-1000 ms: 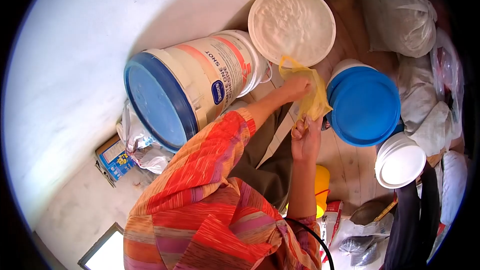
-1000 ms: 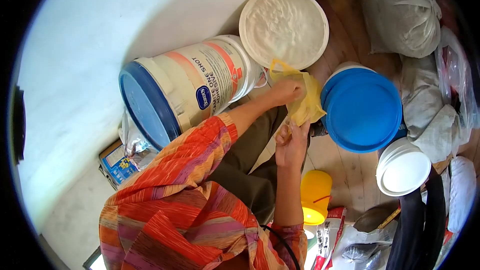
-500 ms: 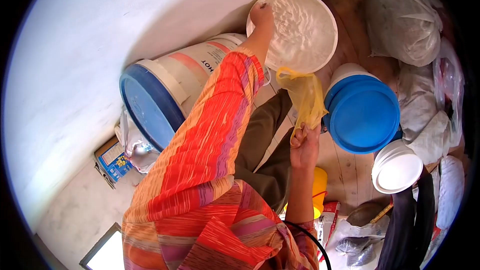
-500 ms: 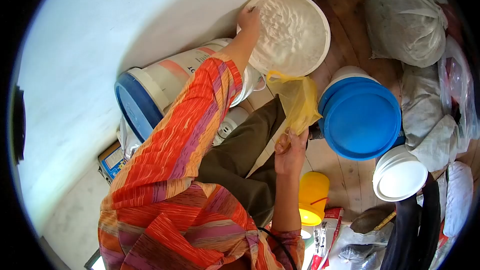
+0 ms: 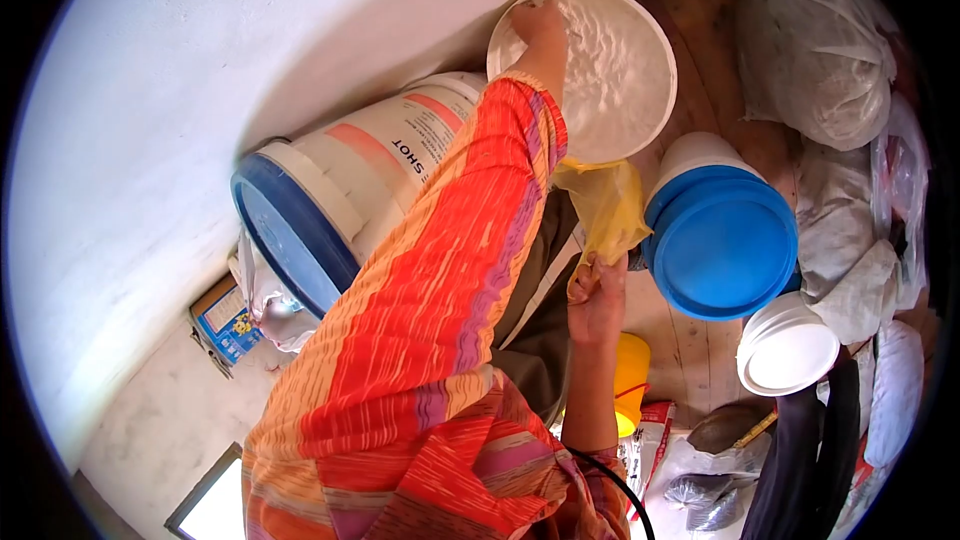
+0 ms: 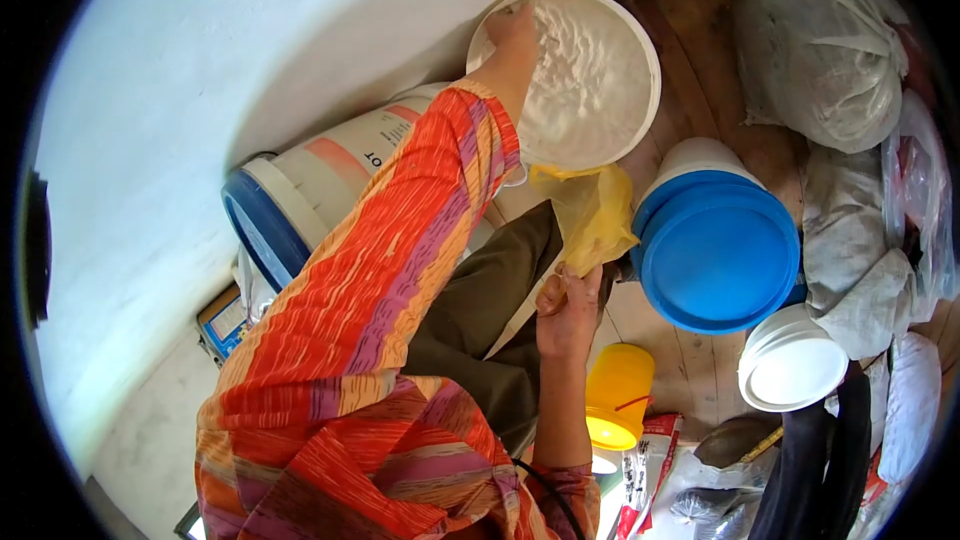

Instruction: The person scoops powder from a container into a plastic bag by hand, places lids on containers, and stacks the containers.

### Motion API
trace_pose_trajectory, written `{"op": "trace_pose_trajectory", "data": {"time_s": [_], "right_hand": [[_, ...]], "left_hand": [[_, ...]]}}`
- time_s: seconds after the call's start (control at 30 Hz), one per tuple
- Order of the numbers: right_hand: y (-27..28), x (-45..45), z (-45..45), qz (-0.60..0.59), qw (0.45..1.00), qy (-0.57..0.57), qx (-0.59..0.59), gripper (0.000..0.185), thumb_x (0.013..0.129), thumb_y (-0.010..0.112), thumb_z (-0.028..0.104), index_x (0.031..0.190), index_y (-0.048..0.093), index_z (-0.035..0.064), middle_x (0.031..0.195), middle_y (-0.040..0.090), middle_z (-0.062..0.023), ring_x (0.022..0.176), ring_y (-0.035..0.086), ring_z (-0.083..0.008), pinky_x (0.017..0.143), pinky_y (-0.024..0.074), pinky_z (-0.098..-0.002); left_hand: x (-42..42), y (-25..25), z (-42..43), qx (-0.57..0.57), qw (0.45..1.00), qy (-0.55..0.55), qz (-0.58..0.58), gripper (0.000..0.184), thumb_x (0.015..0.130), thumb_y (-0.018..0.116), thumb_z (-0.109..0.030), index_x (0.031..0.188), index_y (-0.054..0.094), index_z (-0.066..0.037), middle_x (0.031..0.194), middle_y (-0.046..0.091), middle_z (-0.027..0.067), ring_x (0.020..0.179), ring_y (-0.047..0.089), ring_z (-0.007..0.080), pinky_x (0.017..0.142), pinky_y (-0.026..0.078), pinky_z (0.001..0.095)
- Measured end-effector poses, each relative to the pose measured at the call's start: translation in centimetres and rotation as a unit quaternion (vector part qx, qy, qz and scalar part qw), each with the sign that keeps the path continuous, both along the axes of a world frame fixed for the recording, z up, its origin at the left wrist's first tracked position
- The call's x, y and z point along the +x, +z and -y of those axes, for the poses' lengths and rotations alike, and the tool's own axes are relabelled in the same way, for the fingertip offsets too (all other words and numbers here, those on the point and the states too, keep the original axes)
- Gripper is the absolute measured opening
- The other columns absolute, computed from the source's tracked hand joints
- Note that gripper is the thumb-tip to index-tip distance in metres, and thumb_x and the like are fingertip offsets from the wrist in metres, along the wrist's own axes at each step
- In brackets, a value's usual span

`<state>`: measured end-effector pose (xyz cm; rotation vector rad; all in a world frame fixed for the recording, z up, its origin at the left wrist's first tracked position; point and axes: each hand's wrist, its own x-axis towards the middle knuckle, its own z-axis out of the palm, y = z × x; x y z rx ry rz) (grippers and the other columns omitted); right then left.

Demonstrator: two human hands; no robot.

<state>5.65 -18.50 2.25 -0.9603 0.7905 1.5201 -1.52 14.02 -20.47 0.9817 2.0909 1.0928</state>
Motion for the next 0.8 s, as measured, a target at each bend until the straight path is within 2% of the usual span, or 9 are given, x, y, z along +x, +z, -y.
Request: {"op": "trace_pose_trajectory", "data": {"time_s": [0.07, 0.17, 0.27, 0.47, 0.6, 0.67, 0.7, 0.77, 0.8], "right_hand": [[0.1, 0.0, -0.1, -0.004, 1.0, -0.003, -0.004, 0.045, 0.085, 0.05, 0.009, 0.127, 0.037, 0.0175, 0.09, 0.046, 0.0006, 0.062, 0.036, -0.0044, 0.047, 0.031, -0.0148], [0.3, 0.1, -0.6, -0.004, 1.0, -0.002, -0.008, 0.044, 0.085, 0.05, 0.009, 0.126, 0.037, 0.0174, 0.09, 0.046, 0.0008, 0.062, 0.036, -0.0043, 0.047, 0.0311, -0.0148], [0.4, 0.5, -0.9, 0.004, 1.0, 0.001, -0.009, 0.044, 0.084, 0.051, 0.009, 0.126, 0.038, 0.0174, 0.09, 0.045, 0.001, 0.062, 0.036, -0.0041, 0.047, 0.031, -0.0147], [0.3, 0.8, -0.5, -0.002, 1.0, -0.004, -0.01, 0.045, 0.084, 0.05, 0.008, 0.126, 0.038, 0.0175, 0.09, 0.045, 0.0012, 0.061, 0.035, -0.0037, 0.046, 0.0309, -0.0142], [0.5, 1.0, -0.2, -0.009, 1.0, -0.008, -0.014, 0.045, 0.083, 0.049, 0.008, 0.126, 0.039, 0.0174, 0.09, 0.045, 0.0015, 0.061, 0.035, -0.0037, 0.046, 0.0309, -0.0138], [0.4, 1.1, 0.0, -0.012, 1.0, -0.008, -0.013, 0.046, 0.083, 0.049, 0.008, 0.126, 0.039, 0.0174, 0.09, 0.045, 0.0015, 0.061, 0.035, -0.0038, 0.047, 0.0311, -0.0139], [0.5, 1.3, 0.2, -0.014, 1.0, -0.008, -0.012, 0.046, 0.083, 0.049, 0.008, 0.127, 0.038, 0.0173, 0.09, 0.045, 0.0015, 0.062, 0.036, -0.0039, 0.047, 0.0314, -0.0139], [0.5, 1.6, 0.5, -0.011, 1.0, -0.01, -0.009, 0.047, 0.083, 0.049, 0.008, 0.128, 0.038, 0.0174, 0.09, 0.045, 0.0014, 0.062, 0.036, -0.0039, 0.048, 0.0317, -0.014], [0.5, 1.7, 0.6, -0.01, 1.0, -0.01, -0.006, 0.048, 0.083, 0.049, 0.008, 0.129, 0.037, 0.0175, 0.09, 0.045, 0.0014, 0.063, 0.036, -0.004, 0.048, 0.032, -0.0142]], "left_hand": [[0.9, 0.5, -0.4, -0.076, 0.996, 0.048, 0.009, 0.028, 0.073, 0.067, -0.01, 0.095, 0.06, 0.005, 0.095, 0.064, 0.0194, 0.088, 0.063, 0.0292, 0.076, 0.048, 0.0358], [1.3, 1.3, -0.6, -0.096, 0.995, 0.035, -0.014, 0.026, 0.073, 0.071, -0.012, 0.092, 0.063, 0.004, 0.091, 0.066, 0.0144, 0.082, 0.063, 0.0242, 0.071, 0.049, 0.0335], [2.8, 4.3, -0.1, -0.128, 0.991, 0.022, -0.002, 0.022, 0.075, 0.068, -0.015, 0.086, 0.064, 0.004, 0.084, 0.066, 0.0145, 0.076, 0.064, 0.0241, 0.069, 0.049, 0.0339], [2.3, -0.3, -0.3, -0.113, 0.988, -0.07, -0.082, 0.021, 0.073, 0.065, -0.014, 0.082, 0.063, 0.004, 0.078, 0.065, 0.0131, 0.07, 0.062, 0.0232, 0.065, 0.048, 0.0318], [4.4, -1.1, 0.2, -0.079, 0.994, -0.044, -0.063, 0.023, 0.07, 0.065, -0.017, 0.081, 0.062, 0.004, 0.075, 0.064, 0.0128, 0.069, 0.061, 0.0243, 0.066, 0.047, 0.0332], [5.4, -2.0, 0.4, -0.009, 0.991, -0.017, -0.135, 0.025, 0.07, 0.064, -0.019, 0.081, 0.061, 0.003, 0.077, 0.064, 0.0147, 0.072, 0.062, 0.0289, 0.068, 0.047, 0.0368], [5.9, -1.2, 0.6, -0.009, 0.991, -0.019, -0.133, 0.025, 0.07, 0.064, -0.019, 0.081, 0.061, 0.003, 0.077, 0.064, 0.0147, 0.072, 0.062, 0.0289, 0.068, 0.047, 0.0368], [6.6, 1.3, 0.8, -0.093, 0.98, -0.069, -0.163, 0.034, 0.072, 0.061, -0.015, 0.101, 0.056, 0.002, 0.104, 0.052, 0.0236, 0.097, 0.054, 0.0359, 0.082, 0.044, 0.0413], [6.5, 0.9, 0.8, -0.095, 0.98, -0.07, -0.161, 0.034, 0.072, 0.061, -0.015, 0.101, 0.056, 0.002, 0.104, 0.052, 0.0236, 0.097, 0.054, 0.0359, 0.082, 0.044, 0.0413]]}}
